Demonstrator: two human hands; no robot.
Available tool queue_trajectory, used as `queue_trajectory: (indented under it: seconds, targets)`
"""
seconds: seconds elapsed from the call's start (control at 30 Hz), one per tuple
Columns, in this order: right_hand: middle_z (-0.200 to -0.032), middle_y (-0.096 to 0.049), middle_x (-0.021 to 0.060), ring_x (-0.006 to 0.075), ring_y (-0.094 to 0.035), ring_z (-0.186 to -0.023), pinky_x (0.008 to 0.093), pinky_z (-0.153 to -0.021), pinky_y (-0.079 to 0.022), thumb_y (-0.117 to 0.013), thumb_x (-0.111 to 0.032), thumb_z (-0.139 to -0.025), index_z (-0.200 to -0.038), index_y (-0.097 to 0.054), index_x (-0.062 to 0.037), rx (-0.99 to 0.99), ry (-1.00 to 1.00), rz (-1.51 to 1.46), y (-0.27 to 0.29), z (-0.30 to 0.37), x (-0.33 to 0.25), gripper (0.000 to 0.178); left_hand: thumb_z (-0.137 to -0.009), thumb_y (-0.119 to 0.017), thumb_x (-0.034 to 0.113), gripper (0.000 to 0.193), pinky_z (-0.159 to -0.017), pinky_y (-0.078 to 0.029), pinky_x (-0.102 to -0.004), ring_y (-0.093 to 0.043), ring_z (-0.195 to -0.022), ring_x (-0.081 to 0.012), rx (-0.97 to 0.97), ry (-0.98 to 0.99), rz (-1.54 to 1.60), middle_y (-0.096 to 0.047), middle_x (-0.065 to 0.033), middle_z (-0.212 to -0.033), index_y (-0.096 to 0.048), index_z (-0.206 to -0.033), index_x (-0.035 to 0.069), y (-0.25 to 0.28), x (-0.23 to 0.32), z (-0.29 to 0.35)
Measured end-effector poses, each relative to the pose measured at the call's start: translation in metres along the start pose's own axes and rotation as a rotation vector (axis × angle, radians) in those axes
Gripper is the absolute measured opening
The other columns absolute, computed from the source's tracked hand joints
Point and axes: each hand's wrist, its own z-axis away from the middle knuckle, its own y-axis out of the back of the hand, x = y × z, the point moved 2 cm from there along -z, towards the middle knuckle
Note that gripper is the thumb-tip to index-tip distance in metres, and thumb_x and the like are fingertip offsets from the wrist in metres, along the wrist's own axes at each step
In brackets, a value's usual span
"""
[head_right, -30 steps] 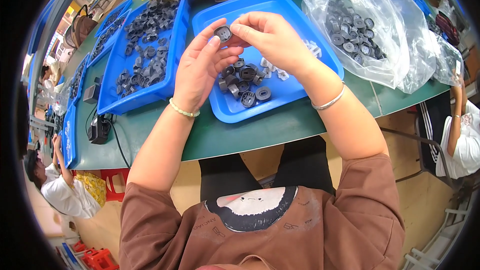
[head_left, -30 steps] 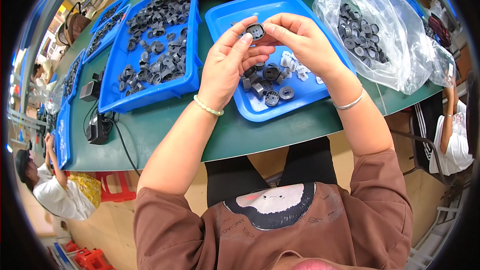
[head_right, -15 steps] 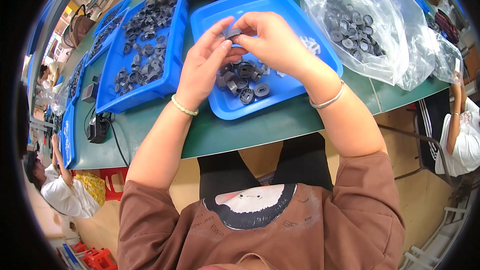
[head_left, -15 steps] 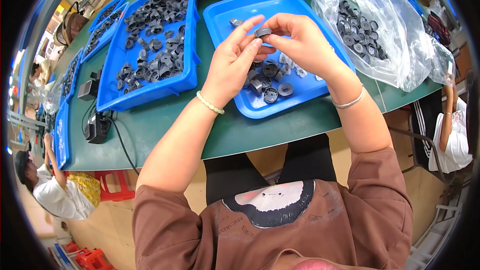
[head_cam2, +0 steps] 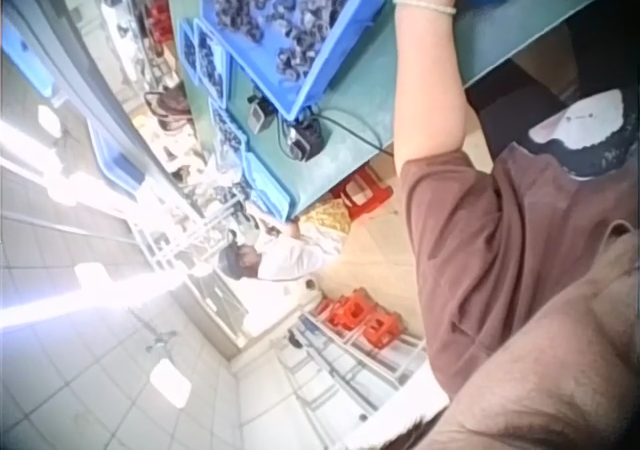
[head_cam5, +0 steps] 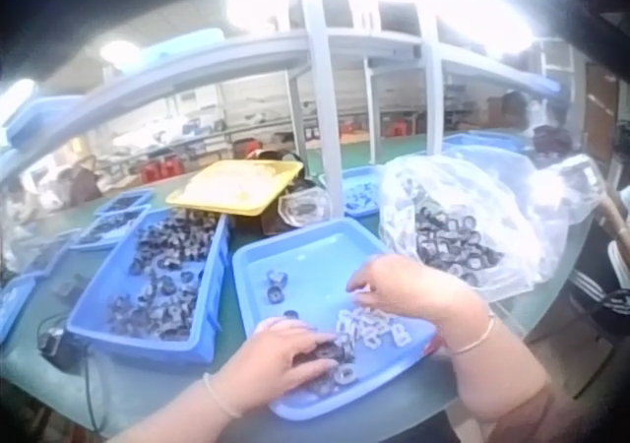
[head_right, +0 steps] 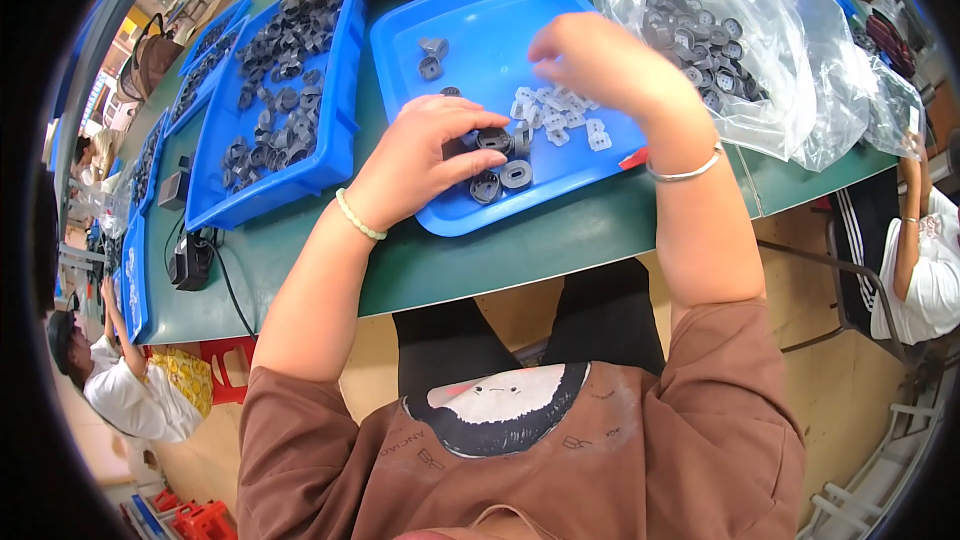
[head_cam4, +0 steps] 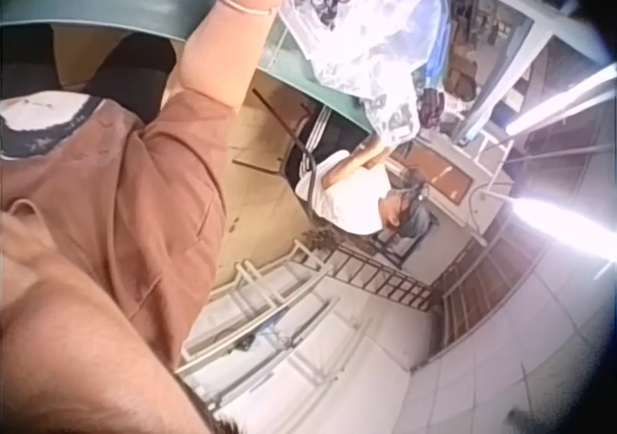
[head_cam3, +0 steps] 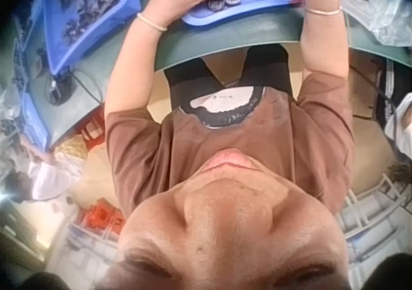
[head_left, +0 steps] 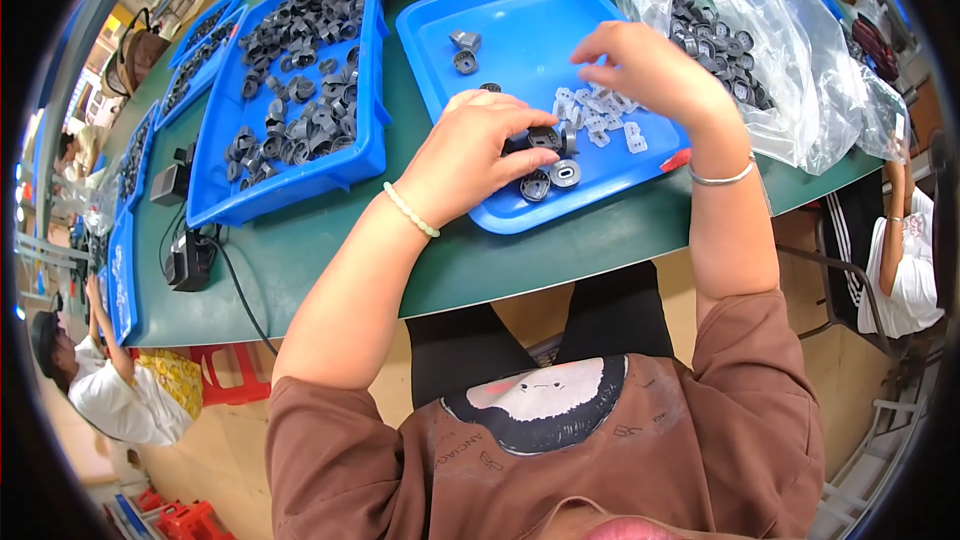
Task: The person assembles small black plastic rings and white components by hand at a factory workbench.
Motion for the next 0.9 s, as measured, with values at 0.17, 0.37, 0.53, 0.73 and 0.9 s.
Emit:
queue_trajectory:
  seconds: [0.17, 0.37, 0.53, 0.73, 0.9]
  targets:
    - [-0.088, -0.064, 0.0139, 0.028, -0.061, -0.081, 0.0347, -0.075, -0.05, -0.069, -0.007, -0.077, -0.093, -0.068, -0.0026, -0.099, 0.134, 0.039, -0.021, -0.003, -0.001, 0.017, -0.08, -0.071, 0.011, 0.031, -0.082, -0.049, -0.0326, -0.063, -0.093, -0.0253, 0.232, 0.075, 0.18, -0.067, -0.0103, -0.102, -0.063, -0.11, 0.004, 0.001, 0.001, 0.0]
    - [-0.079, -0.062, 0.0066, 0.0151, -0.059, -0.074, 0.0276, -0.072, -0.05, -0.067, -0.006, -0.083, -0.093, -0.062, -0.0004, -0.041, 0.121, -0.195, -0.013, -0.006, -0.018, 0.013, -0.081, -0.068, 0.014, 0.027, -0.069, -0.051, -0.0317, -0.063, -0.076, -0.0259, 0.19, 0.229, 0.266, -0.065, -0.0112, -0.092, -0.062, -0.107, 0.006, 0.008, 0.002, 0.002]
    - [-0.085, -0.063, 0.0017, 0.0091, -0.06, -0.082, 0.0244, -0.075, -0.049, -0.066, -0.012, -0.089, -0.093, -0.061, -0.0002, -0.023, 0.102, -0.78, -0.018, -0.011, -0.024, 0.013, -0.082, -0.066, 0.005, 0.027, -0.079, -0.05, -0.0269, -0.064, -0.088, -0.0179, 0.268, 0.198, 0.239, -0.066, -0.0086, -0.096, -0.061, -0.109, 0.003, 0.007, -0.002, 0.0]
    - [-0.09, -0.065, 0.0022, 0.0082, -0.061, -0.085, 0.0228, -0.078, -0.049, -0.067, -0.012, -0.089, -0.098, -0.064, -0.0014, 0.053, 0.109, -0.962, -0.01, -0.008, -0.036, 0.015, -0.083, -0.069, 0.004, 0.03, -0.08, -0.053, -0.0271, -0.065, -0.09, -0.0162, 0.49, 0.256, 0.679, -0.065, -0.008, -0.106, -0.058, -0.111, 0.002, 0.003, -0.009, 0.001]
    - [-0.089, -0.067, 0.0033, 0.0086, -0.062, -0.085, 0.0226, -0.078, -0.051, -0.071, -0.013, -0.086, -0.096, -0.067, -0.0008, 0.124, 0.131, -0.946, -0.011, -0.008, -0.038, 0.016, -0.087, -0.067, 0.002, 0.036, -0.09, -0.051, -0.0273, -0.06, -0.107, -0.0155, 0.424, 0.296, 1.053, -0.061, -0.0092, -0.114, -0.054, -0.12, -0.002, 0.009, -0.013, 0.0]
